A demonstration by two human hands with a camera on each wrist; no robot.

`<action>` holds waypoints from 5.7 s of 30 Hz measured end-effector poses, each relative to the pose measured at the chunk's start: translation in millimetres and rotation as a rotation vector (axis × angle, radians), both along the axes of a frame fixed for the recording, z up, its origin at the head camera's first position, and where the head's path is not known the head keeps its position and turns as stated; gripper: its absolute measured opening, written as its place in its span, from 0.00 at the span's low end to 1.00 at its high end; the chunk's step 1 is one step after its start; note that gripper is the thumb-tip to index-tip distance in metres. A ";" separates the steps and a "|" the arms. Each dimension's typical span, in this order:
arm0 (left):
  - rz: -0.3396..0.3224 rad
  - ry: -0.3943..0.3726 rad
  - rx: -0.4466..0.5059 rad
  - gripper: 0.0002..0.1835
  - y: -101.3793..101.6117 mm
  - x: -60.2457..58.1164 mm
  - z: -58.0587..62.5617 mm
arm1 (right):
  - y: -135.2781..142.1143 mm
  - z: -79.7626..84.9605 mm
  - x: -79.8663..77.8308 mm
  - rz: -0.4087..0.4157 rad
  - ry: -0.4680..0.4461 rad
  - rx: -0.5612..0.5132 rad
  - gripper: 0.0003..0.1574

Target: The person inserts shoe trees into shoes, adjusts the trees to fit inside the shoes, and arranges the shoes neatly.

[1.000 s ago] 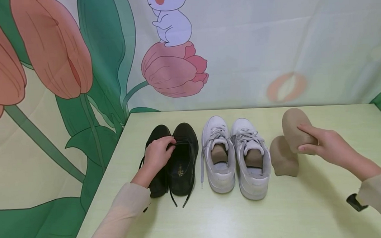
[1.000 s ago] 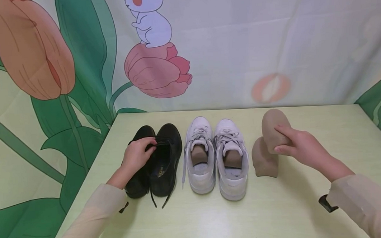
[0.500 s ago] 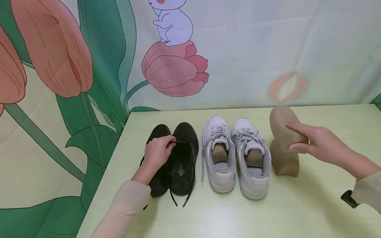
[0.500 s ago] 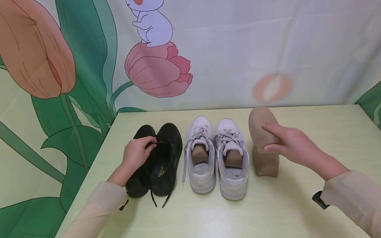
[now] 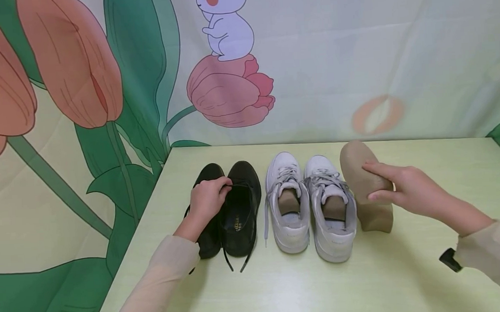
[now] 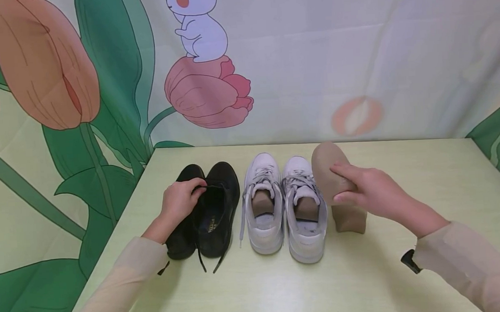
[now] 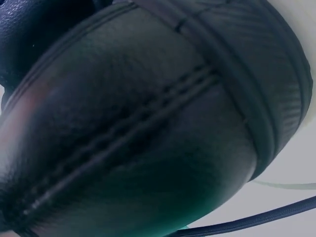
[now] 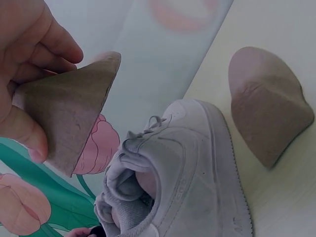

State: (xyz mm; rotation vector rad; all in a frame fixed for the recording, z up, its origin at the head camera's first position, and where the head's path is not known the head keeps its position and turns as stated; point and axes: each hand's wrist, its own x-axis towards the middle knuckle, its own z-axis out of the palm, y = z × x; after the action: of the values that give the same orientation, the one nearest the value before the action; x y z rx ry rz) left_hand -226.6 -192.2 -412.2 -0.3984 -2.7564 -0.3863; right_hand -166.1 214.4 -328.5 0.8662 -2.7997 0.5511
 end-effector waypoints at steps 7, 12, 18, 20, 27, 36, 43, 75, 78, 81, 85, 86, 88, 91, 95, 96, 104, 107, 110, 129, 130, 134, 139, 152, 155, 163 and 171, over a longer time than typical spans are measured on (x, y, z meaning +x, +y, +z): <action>0.028 -0.069 0.022 0.06 -0.1 -2.3 2.8 | -8.7 2.1 -0.9 0.022 0.013 0.019 0.39; 0.041 -0.091 0.035 0.06 -0.9 -3.4 3.1 | -14.8 4.2 -0.2 0.040 0.020 0.009 0.39; 0.038 -0.089 0.037 0.07 -2.4 -5.2 2.5 | -23.0 7.1 1.0 0.060 0.025 -0.001 0.39; 0.039 -0.090 0.036 0.07 -2.6 -6.0 2.3 | -25.5 8.0 1.1 0.070 0.025 -0.001 0.39; 0.035 -0.101 0.046 0.07 -3.6 -6.6 2.2 | -35.0 8.7 1.2 0.113 0.036 -0.022 0.40; 0.029 -0.091 0.035 0.08 -3.9 -6.2 1.5 | -44.7 10.1 2.7 0.146 -0.002 -0.035 0.39; 0.026 -0.059 0.064 0.06 -5.1 -5.0 -0.6 | -53.3 9.5 3.0 0.180 0.011 -0.036 0.39; 0.044 -0.096 0.068 0.06 -5.1 -6.2 3.8 | -102.3 11.2 2.2 0.311 -0.041 0.047 0.40; 0.046 -0.098 0.070 0.06 -5.3 -6.4 3.3 | -107.8 11.1 1.9 0.334 -0.035 0.041 0.40; 0.050 -0.101 0.073 0.06 -5.2 -6.7 3.1 | -113.1 10.9 2.2 0.362 -0.021 0.040 0.40; 0.051 -0.107 0.076 0.06 -4.8 -6.6 3.3 | -119.3 10.0 2.6 0.370 0.000 0.065 0.40; 0.051 -0.108 0.077 0.06 -4.6 -6.7 3.4 | -120.7 9.9 3.0 0.371 0.001 0.070 0.40; 0.050 -0.110 0.079 0.06 -4.4 -6.7 3.6 | -123.5 9.3 3.2 0.374 -0.006 0.074 0.40; 0.051 -0.112 0.083 0.06 -4.2 -7.0 3.5 | -127.9 8.5 3.6 0.394 -0.009 0.073 0.40; 0.050 -0.106 0.088 0.06 -4.0 -6.4 3.3 | -133.5 8.1 4.6 0.409 -0.030 0.077 0.41; 0.048 -0.099 0.087 0.06 -4.0 -6.1 3.1 | -134.9 7.8 5.0 0.411 -0.042 0.077 0.40; 0.041 -0.072 0.091 0.05 -4.8 -5.1 2.6 | -149.9 4.3 6.9 0.455 -0.056 0.102 0.39; 0.039 -0.069 0.091 0.05 -5.2 -5.2 2.9 | -154.6 4.3 7.2 0.476 -0.050 0.110 0.39; 0.037 -0.064 0.090 0.05 -5.5 -5.3 2.7 | -158.3 3.2 7.1 0.488 -0.054 0.107 0.39; 0.026 -0.061 0.084 0.05 -6.3 -6.0 2.2 | -183.2 -3.9 -0.4 0.488 -0.136 0.134 0.36; 0.025 -0.061 0.082 0.05 -6.2 -6.1 2.1 | -184.7 -4.2 -1.1 0.487 -0.142 0.138 0.36; 0.023 -0.051 0.078 0.05 -6.3 -6.4 1.6 | -190.4 -6.6 -4.5 0.481 -0.161 0.150 0.37; 0.020 -0.046 0.074 0.04 -6.7 -6.8 0.7 | -195.7 -12.3 -11.1 0.458 -0.178 0.164 0.38; 0.005 -0.036 0.081 0.04 -7.2 -6.9 0.9 | -208.4 -17.3 -20.0 0.429 -0.232 0.169 0.38; 0.001 -0.035 0.088 0.04 -7.7 -6.9 0.9 | -211.7 -19.2 -21.5 0.422 -0.254 0.172 0.39; 0.008 -0.048 0.092 0.04 -7.2 -6.8 1.5 | -219.3 -22.1 -26.9 0.415 -0.305 0.184 0.39; 0.016 -0.058 0.088 0.05 -8.0 -6.7 1.7 | -229.0 -19.9 -32.3 0.403 -0.315 0.219 0.38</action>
State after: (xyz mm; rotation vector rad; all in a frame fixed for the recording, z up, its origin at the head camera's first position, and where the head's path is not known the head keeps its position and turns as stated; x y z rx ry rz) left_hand -233.3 -200.2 -410.5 -0.3475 -2.7850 -0.5212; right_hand -198.4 -14.6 -348.4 1.5330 -3.0159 0.4716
